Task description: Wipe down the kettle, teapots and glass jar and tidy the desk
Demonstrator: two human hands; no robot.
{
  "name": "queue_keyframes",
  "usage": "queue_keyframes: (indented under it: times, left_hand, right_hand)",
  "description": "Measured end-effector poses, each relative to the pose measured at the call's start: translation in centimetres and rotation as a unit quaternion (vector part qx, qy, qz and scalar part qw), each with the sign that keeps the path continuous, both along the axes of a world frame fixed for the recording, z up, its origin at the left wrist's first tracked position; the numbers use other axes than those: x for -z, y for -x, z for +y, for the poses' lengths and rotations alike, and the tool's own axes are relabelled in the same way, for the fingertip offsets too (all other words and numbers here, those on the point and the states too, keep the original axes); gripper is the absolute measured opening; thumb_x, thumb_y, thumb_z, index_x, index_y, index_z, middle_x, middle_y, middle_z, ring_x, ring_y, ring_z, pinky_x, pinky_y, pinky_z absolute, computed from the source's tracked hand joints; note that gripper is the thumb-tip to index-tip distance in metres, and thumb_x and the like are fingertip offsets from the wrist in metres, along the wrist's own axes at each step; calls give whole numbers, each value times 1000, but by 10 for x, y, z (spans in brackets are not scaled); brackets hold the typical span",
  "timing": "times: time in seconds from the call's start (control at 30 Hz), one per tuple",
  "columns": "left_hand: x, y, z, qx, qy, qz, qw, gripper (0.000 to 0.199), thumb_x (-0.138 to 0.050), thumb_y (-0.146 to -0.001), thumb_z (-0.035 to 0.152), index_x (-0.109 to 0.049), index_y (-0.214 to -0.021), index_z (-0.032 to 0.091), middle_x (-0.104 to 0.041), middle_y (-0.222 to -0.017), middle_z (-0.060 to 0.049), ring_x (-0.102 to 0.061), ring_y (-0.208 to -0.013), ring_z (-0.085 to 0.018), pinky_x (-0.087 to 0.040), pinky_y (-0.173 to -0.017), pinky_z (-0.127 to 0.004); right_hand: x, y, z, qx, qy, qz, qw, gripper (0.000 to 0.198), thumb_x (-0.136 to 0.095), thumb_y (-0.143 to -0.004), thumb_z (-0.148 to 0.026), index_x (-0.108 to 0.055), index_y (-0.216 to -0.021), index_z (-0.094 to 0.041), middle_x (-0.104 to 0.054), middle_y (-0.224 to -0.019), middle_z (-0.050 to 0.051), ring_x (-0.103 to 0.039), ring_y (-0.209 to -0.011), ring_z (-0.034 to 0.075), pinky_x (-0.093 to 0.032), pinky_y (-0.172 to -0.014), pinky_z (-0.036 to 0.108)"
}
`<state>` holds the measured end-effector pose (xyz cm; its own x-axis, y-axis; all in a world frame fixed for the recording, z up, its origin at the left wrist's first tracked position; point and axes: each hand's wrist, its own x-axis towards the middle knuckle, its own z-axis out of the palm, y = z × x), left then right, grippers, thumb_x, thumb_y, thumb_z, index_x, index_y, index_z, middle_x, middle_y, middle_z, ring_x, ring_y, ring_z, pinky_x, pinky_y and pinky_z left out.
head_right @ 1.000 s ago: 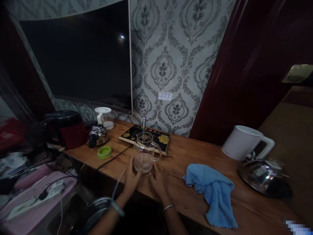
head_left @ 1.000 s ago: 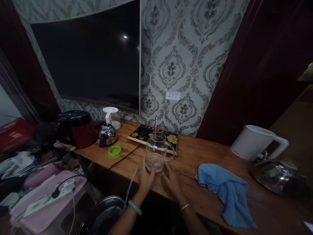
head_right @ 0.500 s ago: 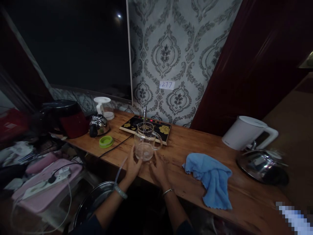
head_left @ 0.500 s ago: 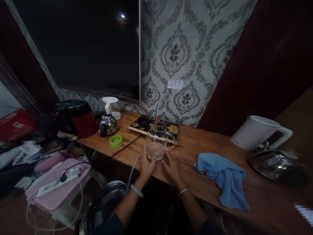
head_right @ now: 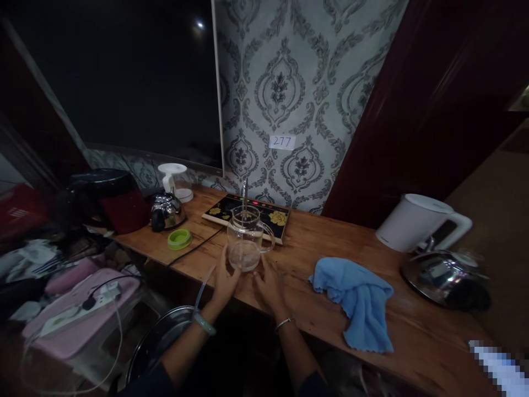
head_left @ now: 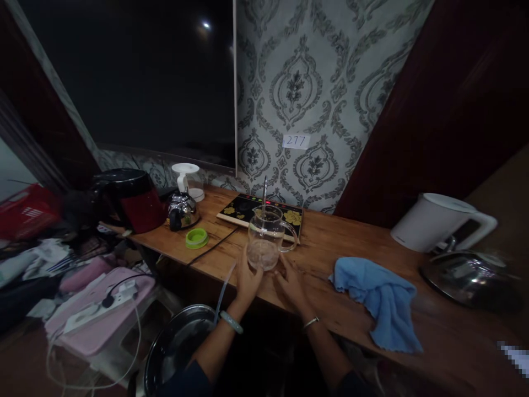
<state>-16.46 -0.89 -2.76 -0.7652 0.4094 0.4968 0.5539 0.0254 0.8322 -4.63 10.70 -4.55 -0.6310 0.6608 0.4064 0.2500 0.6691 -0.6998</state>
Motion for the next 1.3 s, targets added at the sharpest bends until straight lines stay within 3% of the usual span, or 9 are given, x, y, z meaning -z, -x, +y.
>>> queue_keyframes:
  times: [0.3,1.3]
  left_hand:
    - [2,1,-2,5,4,-8,1000,73,-63,-80,25,-43,-150,16,-50,-155,-18,-46,-145,-33,-37,-121,-55]
    - [-1,-1,-3,2,8,-22,1000,72,-62,-81,25,-44,-150,17,-52,-154,-17,-46,-146,-30,-37,-121,-52]
  right_hand:
    - [8,2,2,1,-11,5,1000,62,-56,-87,-30,-54,-148,-21,-65,-141,12,-56,-132,31,-43,-113,53]
    - [2,0,0,6,-9,-6,1000,61,-56,-86,-30,-56,-147,-19,-64,-142,14,-56,-134,33,-41,-114,56]
